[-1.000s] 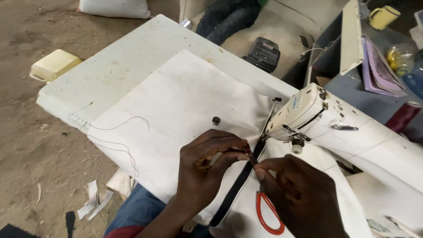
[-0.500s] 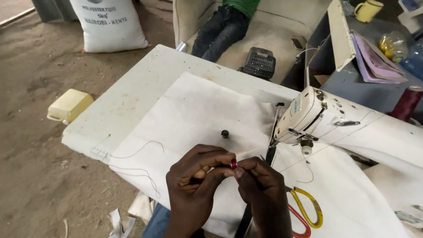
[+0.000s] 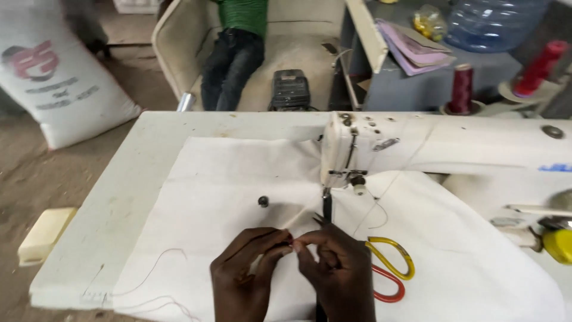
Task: Trimming excess thread and fabric around buttons on a white upholstery component using scissors at a sewing station.
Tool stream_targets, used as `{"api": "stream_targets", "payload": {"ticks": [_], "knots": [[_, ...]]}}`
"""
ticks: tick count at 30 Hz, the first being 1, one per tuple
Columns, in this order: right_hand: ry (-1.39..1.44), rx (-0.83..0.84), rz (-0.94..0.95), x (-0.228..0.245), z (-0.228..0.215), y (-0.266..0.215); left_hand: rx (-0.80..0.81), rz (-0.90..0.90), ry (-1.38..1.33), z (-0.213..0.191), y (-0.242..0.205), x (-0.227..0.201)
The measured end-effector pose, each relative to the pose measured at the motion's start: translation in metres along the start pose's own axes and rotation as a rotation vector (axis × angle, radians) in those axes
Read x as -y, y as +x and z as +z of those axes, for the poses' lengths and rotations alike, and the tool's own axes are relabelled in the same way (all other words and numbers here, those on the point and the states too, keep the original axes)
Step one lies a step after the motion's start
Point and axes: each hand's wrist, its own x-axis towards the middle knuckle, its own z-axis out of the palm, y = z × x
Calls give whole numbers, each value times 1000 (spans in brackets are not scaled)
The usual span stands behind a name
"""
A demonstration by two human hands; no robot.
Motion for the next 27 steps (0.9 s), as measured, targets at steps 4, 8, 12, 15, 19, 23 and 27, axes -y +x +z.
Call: {"api": "stream_targets", "payload": {"ticks": [4,8,12,15,19,23,27], "knots": [[33,187,7,-5,0,-7,-255,-125,-76,4,-4,4],[340,312,107,-9,-4,-9,-296,-107,-345,-2,-11,-5],[727,365,224,-39,-12,-2,-226,-18,-531,-5,-21,-3],[966,483,306,-53,-15,1,-136,-15,-607,-7,-23,-6],[602,215,208,-41,-8,1,62,-58,-602,-5,-15,-27],[478,-89,159,-22,1,3,98,-16,-314,0,-10,-24],[331,-83,164,-29,-9,7,194,80,-204,-1,-7,-14]]}}
